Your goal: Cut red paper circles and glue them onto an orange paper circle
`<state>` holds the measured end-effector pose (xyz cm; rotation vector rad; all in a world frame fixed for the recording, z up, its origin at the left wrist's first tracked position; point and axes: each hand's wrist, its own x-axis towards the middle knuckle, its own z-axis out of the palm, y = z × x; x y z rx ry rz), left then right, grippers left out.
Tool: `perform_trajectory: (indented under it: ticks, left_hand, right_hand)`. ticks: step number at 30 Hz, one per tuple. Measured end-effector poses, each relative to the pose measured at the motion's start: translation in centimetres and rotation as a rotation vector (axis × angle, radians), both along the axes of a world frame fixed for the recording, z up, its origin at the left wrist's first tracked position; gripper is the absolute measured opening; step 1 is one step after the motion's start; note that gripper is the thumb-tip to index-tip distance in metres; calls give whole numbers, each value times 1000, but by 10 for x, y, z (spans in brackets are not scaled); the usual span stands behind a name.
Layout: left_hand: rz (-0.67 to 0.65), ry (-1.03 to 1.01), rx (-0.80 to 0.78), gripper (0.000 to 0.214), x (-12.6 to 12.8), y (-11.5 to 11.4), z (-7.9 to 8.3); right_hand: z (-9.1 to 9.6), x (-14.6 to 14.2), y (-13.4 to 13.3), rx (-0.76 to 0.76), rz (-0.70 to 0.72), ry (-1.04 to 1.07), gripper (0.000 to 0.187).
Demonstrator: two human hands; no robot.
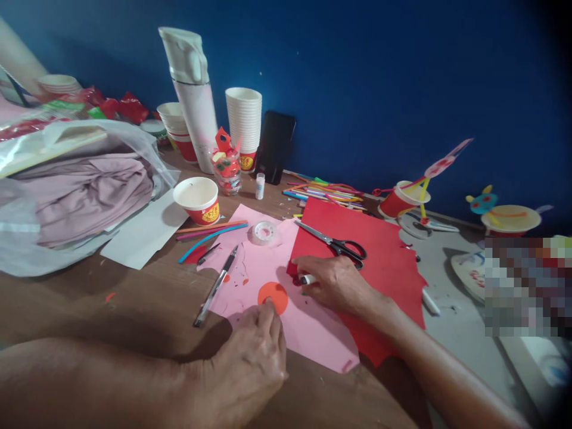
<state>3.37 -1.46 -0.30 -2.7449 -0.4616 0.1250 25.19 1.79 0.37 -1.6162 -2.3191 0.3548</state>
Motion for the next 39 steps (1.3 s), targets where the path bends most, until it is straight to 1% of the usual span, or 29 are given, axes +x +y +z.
perform_trajectory:
  ticks: [4,6,10,13,15,18,20,23,26,30,35,39]
  left_hand:
    - [25,13,-53,52,-3,0,-3]
    - [26,-9,-79,53,-3,1,-4]
    - [44,-15,-143,57,-3,3,-7]
    - [70,-22,-183,58,-3,4,-8]
    - [79,-34,-192,59,-3,5,-8]
    - [73,-46,-191,57,-4,5,-8]
    - [68,-47,-193,56,-4,5,-8]
    - [64,-48,-190,57,-5,6,-9]
    - [41,-59,-155,59,-6,7,-8]
    - [-15,-50,-122,56,-5,9,-5]
    - [-1,-50,-182,57,-1,10,-8]
    - [-30,-88,-200,55,-1,12,-9]
  right_hand:
    - [2,-7,-1,-60,-128,95,14]
    - [1,-13,-3,-87,-161,101,13]
    - [-3,-20,-6,-160,-189,14,11]
    - [-7,-22,-6,-155,-235,-81,12]
    - [-6,-20,-4,-139,-263,-112,13]
    - [1,-17,-1,-145,-302,-95,14]
    - [6,-14,1,-111,-346,-109,14]
    - [6,-9,4,37,-405,-175,14]
    - [-2,-2,9,168,-351,-211,22]
    - [-16,5,15,216,-258,-216,30]
    - [-30,4,21,322,-226,-201,32]
    - [-37,4,22,361,-228,-198,32]
